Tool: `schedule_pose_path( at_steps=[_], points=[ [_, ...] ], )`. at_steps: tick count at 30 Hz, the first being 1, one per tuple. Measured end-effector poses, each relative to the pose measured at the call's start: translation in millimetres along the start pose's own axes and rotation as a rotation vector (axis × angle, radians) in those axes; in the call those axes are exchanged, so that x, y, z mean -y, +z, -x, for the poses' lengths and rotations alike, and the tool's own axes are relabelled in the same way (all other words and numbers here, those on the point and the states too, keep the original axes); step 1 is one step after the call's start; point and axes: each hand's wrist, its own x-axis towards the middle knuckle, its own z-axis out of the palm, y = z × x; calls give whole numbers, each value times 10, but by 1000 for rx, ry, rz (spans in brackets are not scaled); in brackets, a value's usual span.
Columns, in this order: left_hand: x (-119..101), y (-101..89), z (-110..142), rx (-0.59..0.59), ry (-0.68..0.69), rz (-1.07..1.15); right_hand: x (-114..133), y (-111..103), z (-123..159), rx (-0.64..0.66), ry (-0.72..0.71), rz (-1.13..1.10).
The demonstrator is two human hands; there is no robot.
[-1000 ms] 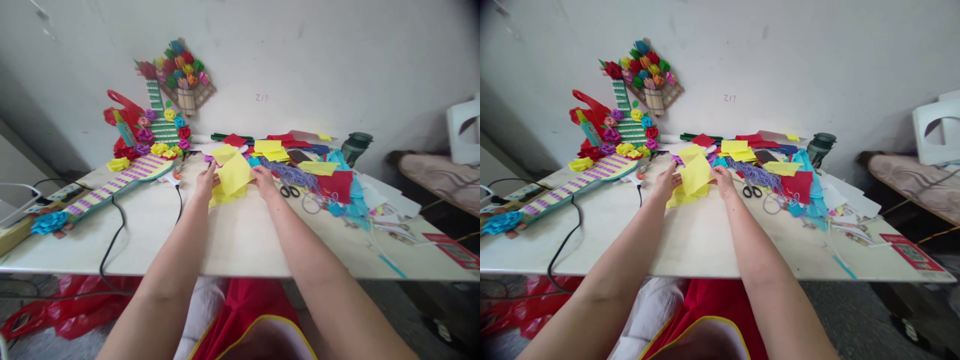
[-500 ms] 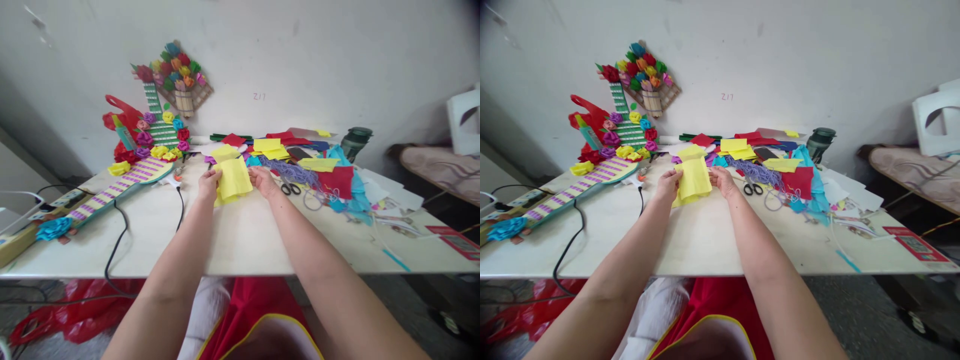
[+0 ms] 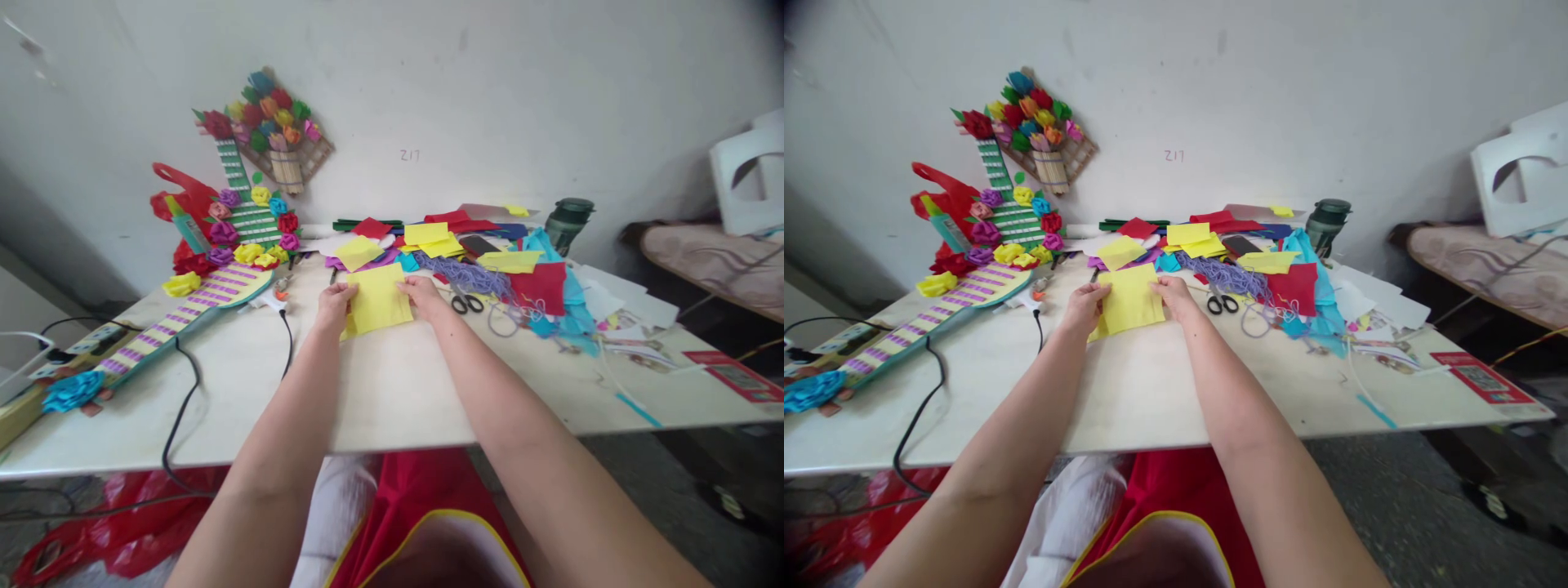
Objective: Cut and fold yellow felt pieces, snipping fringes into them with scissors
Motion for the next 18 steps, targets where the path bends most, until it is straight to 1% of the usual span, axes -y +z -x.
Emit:
schedule_pose_path(
  at_steps=[4, 7, 9, 12, 14, 16, 18],
  points=[
    [-58, 0, 40, 75, -33, 42, -27, -38, -32, 17, -34, -40],
    [-114, -4, 57, 86, -46, 88, 16, -42, 7, 18, -32, -13],
    [-152, -12, 56, 88, -84, 75, 59, -39, 50, 26, -14, 12],
    [-202, -38, 50, 83, -141, 1, 98, -43, 93, 57, 24, 51],
    [-227, -64, 53, 102, -117, -69, 101, -51, 102, 84, 37, 84],
    [-244, -89, 67, 159, -82, -164, 97, -57, 105, 113, 41, 116],
    [-250, -107, 86, 252, -73, -254, 98, -55, 112, 145, 56, 133]
  ],
)
